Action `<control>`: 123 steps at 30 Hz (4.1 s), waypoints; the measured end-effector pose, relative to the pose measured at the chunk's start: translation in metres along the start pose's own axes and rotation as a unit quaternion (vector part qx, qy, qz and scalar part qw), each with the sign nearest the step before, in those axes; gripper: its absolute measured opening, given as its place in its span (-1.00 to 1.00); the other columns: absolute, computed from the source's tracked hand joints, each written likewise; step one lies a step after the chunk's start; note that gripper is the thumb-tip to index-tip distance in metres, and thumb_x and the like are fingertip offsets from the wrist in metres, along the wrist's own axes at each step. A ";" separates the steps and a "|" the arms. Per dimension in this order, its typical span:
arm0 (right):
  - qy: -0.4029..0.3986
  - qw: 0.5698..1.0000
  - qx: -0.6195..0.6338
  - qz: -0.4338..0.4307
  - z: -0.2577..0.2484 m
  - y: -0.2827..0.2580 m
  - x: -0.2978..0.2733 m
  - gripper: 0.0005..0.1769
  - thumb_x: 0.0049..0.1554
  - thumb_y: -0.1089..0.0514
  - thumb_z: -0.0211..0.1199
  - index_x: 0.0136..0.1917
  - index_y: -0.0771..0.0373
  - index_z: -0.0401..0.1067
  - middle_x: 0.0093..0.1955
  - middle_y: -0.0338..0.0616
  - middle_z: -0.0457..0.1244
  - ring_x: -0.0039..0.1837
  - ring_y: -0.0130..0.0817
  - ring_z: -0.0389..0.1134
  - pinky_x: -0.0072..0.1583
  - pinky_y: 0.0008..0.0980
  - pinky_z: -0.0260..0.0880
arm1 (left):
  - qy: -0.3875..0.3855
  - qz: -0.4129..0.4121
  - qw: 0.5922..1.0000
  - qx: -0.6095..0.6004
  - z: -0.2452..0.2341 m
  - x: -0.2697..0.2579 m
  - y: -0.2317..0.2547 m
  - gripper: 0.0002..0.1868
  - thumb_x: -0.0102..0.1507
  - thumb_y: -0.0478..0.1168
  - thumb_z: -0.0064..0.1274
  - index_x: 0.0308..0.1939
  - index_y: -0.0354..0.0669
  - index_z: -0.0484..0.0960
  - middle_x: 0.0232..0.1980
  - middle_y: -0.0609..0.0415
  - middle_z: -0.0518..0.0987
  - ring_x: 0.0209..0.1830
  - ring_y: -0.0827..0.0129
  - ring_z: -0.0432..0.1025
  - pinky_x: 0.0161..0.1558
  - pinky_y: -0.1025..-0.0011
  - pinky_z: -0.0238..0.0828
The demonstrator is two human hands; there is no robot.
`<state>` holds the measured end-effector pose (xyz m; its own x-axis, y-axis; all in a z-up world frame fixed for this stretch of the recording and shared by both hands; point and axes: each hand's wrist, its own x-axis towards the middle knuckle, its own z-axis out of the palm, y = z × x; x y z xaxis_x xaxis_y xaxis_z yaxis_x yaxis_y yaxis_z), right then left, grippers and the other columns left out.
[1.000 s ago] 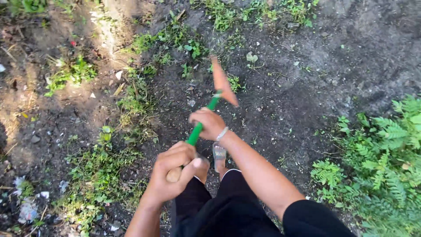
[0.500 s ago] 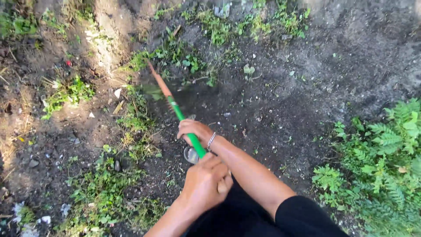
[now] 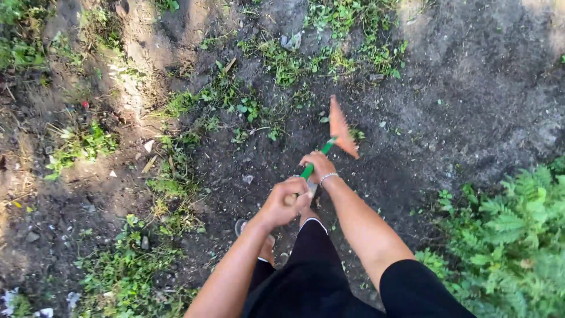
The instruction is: Rake leaves and debris into a pile in a backyard area.
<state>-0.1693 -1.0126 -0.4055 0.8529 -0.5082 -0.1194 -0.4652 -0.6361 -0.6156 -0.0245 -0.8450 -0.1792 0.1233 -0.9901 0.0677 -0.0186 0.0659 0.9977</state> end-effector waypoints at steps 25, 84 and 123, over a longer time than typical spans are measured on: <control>-0.151 0.929 0.261 -0.214 -0.005 -0.004 0.125 -0.92 -0.09 0.21 0.32 -0.27 0.10 0.46 -0.31 -0.24 0.30 -0.19 -0.23 0.34 -0.06 -0.23 0.31 | 0.277 -0.111 0.943 0.145 0.029 0.085 0.044 -0.80 0.07 -0.32 0.14 -0.55 -0.29 0.43 -0.45 -0.09 0.46 -0.41 0.10 0.44 -0.31 0.23 0.40; 0.179 0.976 0.124 0.027 -0.115 -0.107 -0.017 -0.75 -0.12 0.32 0.33 -0.12 0.14 0.49 -0.18 -0.17 0.32 -0.05 -0.13 0.37 0.03 -0.17 0.38 | -0.177 0.055 0.971 0.153 -0.032 0.077 0.118 -0.59 0.20 -0.24 0.26 -0.60 -0.25 0.35 -0.56 0.00 0.35 -0.47 0.15 0.37 -0.39 0.22 0.33; 0.208 0.940 0.251 -0.095 -0.351 0.144 0.061 -0.89 -0.08 0.32 0.26 -0.28 0.15 0.43 -0.21 -0.21 0.28 0.01 -0.17 0.36 0.09 -0.26 0.36 | -0.185 0.033 0.954 0.232 0.183 0.386 0.159 -0.77 0.10 -0.33 0.21 -0.57 -0.24 0.46 -0.45 -0.01 0.50 -0.33 0.07 0.47 -0.30 0.19 0.41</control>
<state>-0.2673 -1.3391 -0.2274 0.6937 -0.6632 0.2810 -0.0537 -0.4366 -0.8981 -0.1610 -1.2396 0.0034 -0.2514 -0.9672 0.0359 -0.4618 0.1525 0.8738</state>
